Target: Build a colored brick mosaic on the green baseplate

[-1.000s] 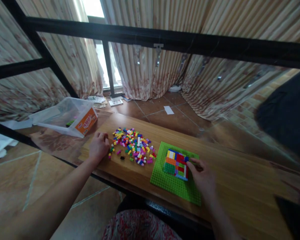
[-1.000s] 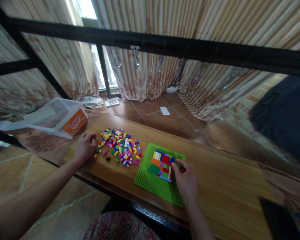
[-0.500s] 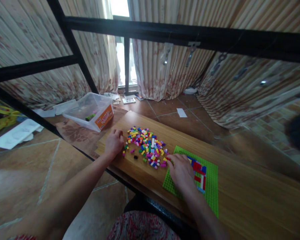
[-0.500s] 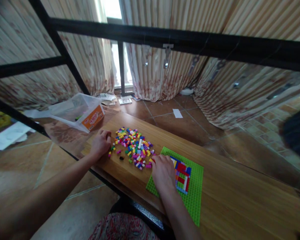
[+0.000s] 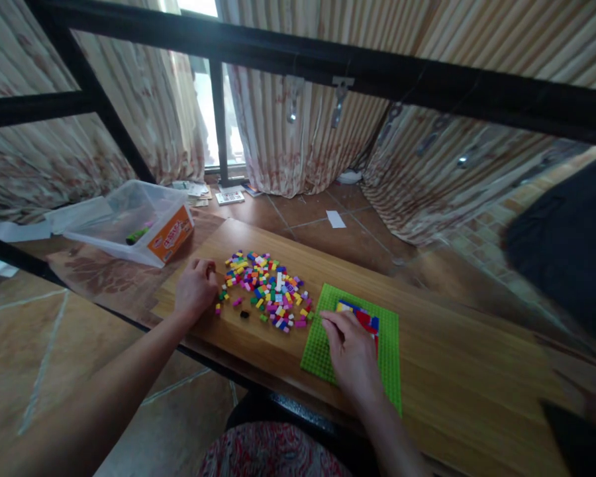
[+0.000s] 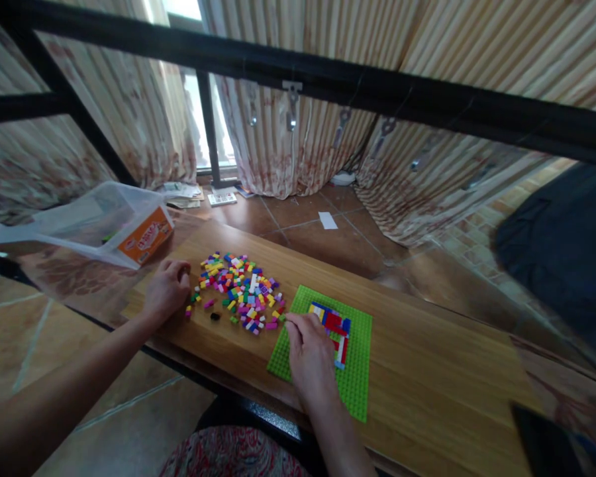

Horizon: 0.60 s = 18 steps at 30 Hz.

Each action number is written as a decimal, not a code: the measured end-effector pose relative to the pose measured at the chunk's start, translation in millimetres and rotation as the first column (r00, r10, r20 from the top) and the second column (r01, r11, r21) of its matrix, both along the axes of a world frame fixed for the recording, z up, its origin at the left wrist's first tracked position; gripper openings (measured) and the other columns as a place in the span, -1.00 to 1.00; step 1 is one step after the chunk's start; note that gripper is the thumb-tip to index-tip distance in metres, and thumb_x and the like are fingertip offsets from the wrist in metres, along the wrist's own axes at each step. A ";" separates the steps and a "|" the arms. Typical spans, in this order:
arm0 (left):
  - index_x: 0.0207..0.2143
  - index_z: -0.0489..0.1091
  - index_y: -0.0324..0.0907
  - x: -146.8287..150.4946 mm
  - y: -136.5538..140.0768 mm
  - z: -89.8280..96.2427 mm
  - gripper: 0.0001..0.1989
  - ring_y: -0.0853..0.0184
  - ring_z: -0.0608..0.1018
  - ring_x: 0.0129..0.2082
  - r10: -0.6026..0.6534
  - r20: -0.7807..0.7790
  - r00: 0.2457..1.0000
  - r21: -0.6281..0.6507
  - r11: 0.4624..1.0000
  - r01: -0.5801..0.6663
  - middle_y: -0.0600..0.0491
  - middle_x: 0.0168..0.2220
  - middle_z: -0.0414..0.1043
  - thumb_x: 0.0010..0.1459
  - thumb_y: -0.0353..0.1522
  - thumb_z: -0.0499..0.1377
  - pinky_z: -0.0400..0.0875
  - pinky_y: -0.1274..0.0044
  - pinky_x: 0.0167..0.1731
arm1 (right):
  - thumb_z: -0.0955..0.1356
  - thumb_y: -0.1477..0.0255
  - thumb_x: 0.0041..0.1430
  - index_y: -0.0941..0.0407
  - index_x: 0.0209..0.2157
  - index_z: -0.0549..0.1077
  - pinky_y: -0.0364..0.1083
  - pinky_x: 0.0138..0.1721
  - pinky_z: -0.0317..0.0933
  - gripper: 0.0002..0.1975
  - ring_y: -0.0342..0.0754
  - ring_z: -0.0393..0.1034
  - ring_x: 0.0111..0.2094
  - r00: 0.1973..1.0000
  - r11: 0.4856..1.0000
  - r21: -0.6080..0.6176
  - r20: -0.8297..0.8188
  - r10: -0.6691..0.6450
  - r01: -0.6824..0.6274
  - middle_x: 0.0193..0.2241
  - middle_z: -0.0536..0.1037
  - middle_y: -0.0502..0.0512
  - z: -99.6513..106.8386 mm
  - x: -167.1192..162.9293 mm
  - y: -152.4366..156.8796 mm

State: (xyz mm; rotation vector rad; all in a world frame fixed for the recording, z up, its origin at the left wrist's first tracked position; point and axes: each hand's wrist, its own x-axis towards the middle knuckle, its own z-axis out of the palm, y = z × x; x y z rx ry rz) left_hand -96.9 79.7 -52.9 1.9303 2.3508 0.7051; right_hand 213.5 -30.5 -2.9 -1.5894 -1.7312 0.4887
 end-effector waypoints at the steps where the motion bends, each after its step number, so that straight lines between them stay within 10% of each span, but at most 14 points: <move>1: -0.17 0.45 -0.16 -0.1 0.1 0.3 -0.73 0.21 0.51 -0.16 -0.001 -0.003 1.000 0.001 1.000 0.001 -0.06 -0.10 0.42 0.18 -0.35 -0.01 0.37 0.45 -0.19 | 0.24 0.32 0.31 0.09 -0.20 0.55 -0.05 -0.14 0.29 -0.73 -0.02 0.47 -0.22 0.999 1.000 -0.006 -0.017 -0.028 0.028 -0.25 0.58 0.12 -1.0 9.7 -6.1; 9: -0.17 0.45 -0.16 -1.1 1.0 -0.9 -0.72 0.19 0.51 -0.16 0.000 -0.032 0.999 0.004 1.000 0.000 -0.06 -0.08 0.42 0.18 -0.34 -0.01 0.38 0.44 -0.21 | 0.33 0.17 0.15 0.09 -0.21 0.56 0.04 -0.13 0.33 -0.67 0.06 0.51 -0.23 0.924 0.929 -0.155 -0.134 -0.358 0.337 -0.25 0.62 0.15 -21.0 90.4 -26.0; 18: -0.15 0.45 -0.17 -0.5 1.4 1.4 -0.69 0.15 0.51 -0.14 0.012 -0.033 0.999 -0.028 1.000 -0.013 -0.10 -0.05 0.41 0.19 -0.32 -0.02 0.40 0.39 -0.18 | 0.29 0.25 0.20 0.06 -0.28 0.61 0.04 -0.07 0.31 -0.71 0.01 0.46 -0.20 0.977 0.977 0.021 0.008 -0.215 0.214 -0.22 0.57 0.14 -25.0 90.9 1.0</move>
